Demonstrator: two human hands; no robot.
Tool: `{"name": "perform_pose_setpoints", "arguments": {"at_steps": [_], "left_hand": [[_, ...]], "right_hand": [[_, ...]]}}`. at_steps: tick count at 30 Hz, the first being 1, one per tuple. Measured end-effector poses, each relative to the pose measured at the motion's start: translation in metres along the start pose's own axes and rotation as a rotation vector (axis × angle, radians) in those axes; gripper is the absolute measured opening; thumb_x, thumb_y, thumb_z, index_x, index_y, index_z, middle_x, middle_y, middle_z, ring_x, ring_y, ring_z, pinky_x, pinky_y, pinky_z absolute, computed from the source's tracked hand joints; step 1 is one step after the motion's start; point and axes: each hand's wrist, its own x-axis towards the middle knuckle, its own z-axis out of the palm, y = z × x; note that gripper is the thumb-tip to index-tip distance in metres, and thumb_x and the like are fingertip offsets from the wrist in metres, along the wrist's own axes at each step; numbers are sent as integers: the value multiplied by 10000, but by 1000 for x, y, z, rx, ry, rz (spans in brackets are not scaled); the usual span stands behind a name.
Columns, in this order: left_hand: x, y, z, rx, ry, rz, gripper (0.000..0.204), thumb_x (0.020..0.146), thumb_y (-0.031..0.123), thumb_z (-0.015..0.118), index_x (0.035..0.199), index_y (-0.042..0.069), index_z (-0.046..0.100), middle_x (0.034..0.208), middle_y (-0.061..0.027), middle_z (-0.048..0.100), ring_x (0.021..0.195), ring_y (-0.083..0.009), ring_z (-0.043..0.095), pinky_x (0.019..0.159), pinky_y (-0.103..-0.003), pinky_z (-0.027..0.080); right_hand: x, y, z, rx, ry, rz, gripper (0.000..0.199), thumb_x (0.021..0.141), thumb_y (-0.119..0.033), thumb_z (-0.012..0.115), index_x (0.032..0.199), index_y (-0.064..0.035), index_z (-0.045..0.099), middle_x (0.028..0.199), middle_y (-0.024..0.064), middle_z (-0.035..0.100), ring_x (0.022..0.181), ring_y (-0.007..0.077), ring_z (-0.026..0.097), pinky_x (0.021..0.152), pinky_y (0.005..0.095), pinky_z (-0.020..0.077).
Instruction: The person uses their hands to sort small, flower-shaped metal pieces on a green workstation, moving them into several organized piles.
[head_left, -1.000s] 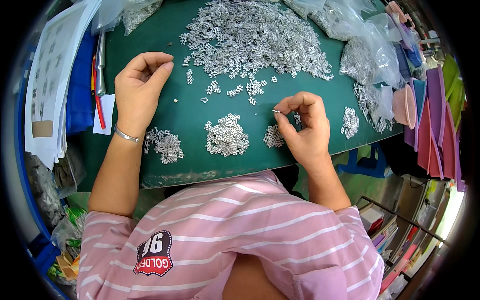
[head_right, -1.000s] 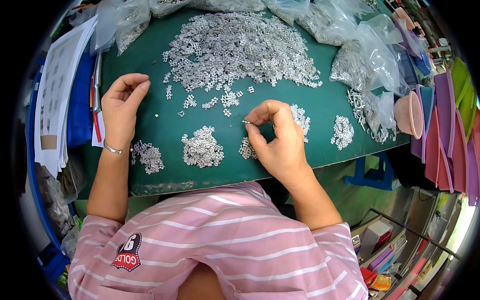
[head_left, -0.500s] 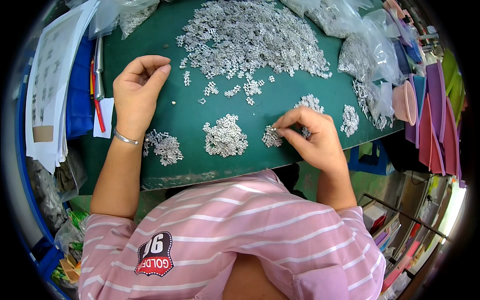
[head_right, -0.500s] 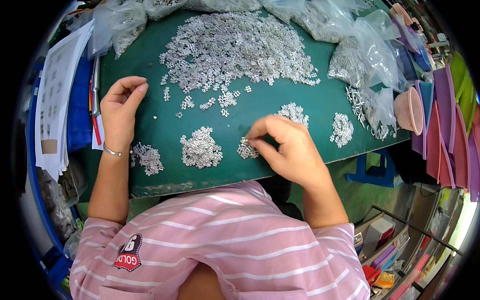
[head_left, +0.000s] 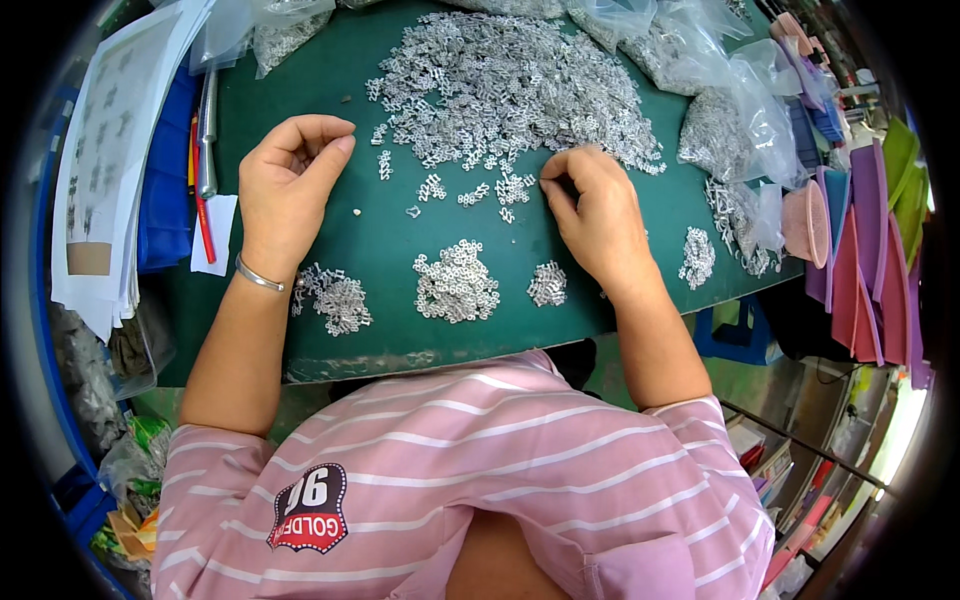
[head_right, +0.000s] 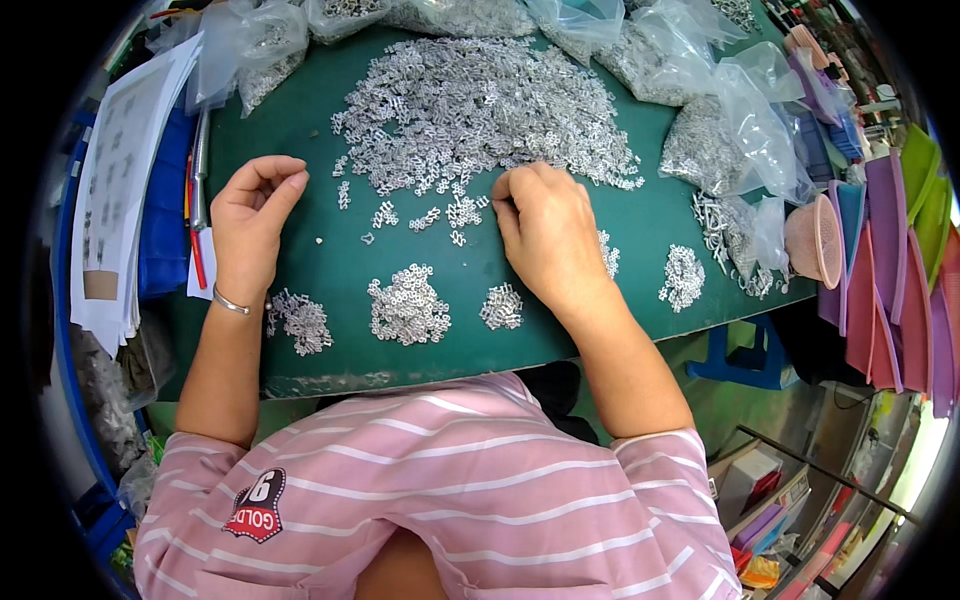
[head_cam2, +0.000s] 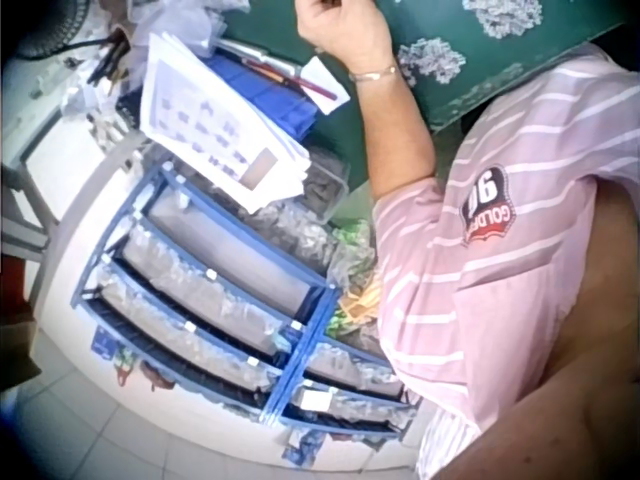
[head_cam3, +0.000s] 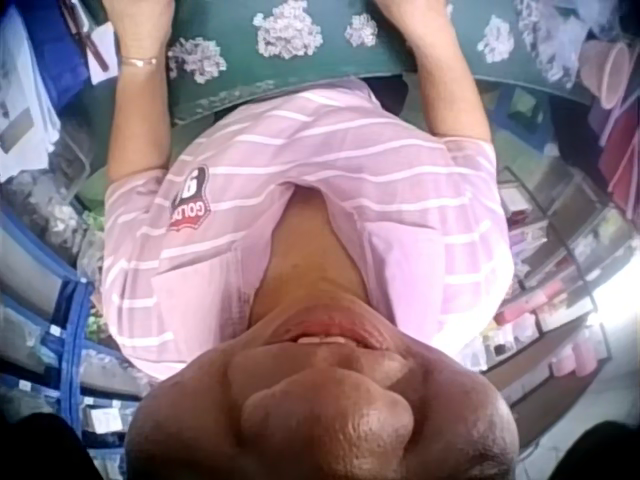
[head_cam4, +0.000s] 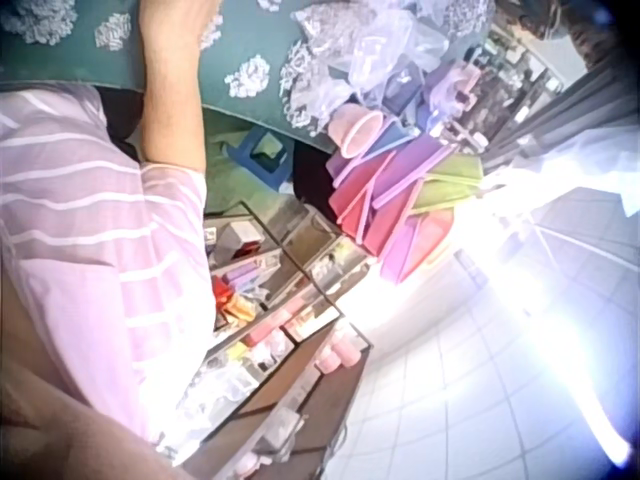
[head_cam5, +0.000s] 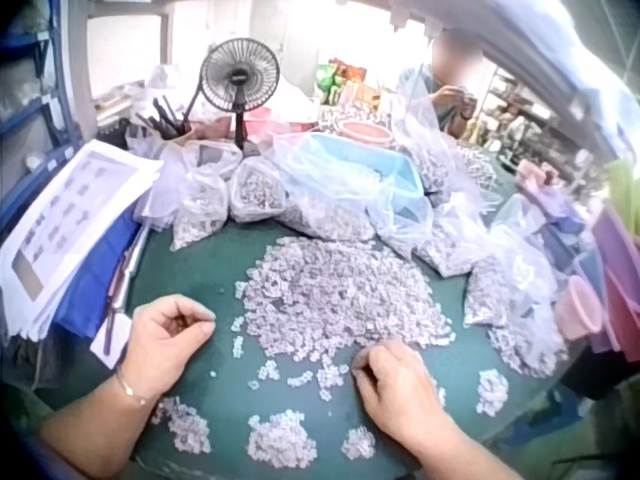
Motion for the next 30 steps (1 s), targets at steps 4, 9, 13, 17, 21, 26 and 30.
{"name": "perform_pose_setpoints", "arguments": {"at_steps": [4,9,13,17,21,26,30], "left_hand": [[1,-2,-2,10,7,-5,122,865,-9,670,987,-11,673,902,-2,645,826,-57,571,758,-190,447],[0,-1,2,-24,15,59,116,863,10,671,976,-12,683,853,12,650,745,-32,553,675,-173,441],[0,-2,1,1,23,56,113,864,11,672,973,-13,683,849,11,649,744,-32,552,675,-173,442],[1,-2,-1,-11,2,-3,128,858,-11,675,985,-9,675,891,-4,641,829,-61,574,762,-195,449],[1,0,0,-4,11,-3,128,856,-11,676,985,-10,675,899,-7,648,832,-63,578,768,-195,451],[-1,1,-1,0,9,8,128,856,-11,676,984,-9,675,911,-11,654,825,-64,578,764,-195,453],[1,-4,2,-10,18,51,120,854,6,678,973,-12,683,839,7,646,744,-40,561,685,-180,449]], "right_hand": [[-5,-17,-17,304,-53,259,127,753,26,679,857,-15,618,833,123,648,795,292,651,685,362,513],[-10,-12,-53,308,-437,-6,92,735,32,683,809,2,638,788,126,651,779,298,646,690,364,516],[-1,-6,-34,202,-271,-184,113,747,24,676,849,-11,643,853,129,651,843,332,618,744,404,499],[8,0,-3,150,-90,-207,145,763,38,660,888,-25,622,879,122,649,853,320,616,744,392,495],[4,-2,-8,221,-74,-41,128,764,56,653,855,-25,611,864,122,649,827,312,624,728,371,502],[3,-8,-50,384,-598,77,125,778,92,643,861,1,622,835,93,680,819,220,656,734,295,510],[4,-16,-22,322,-252,-277,143,768,81,624,887,3,629,893,137,662,890,331,625,757,386,507]]}}
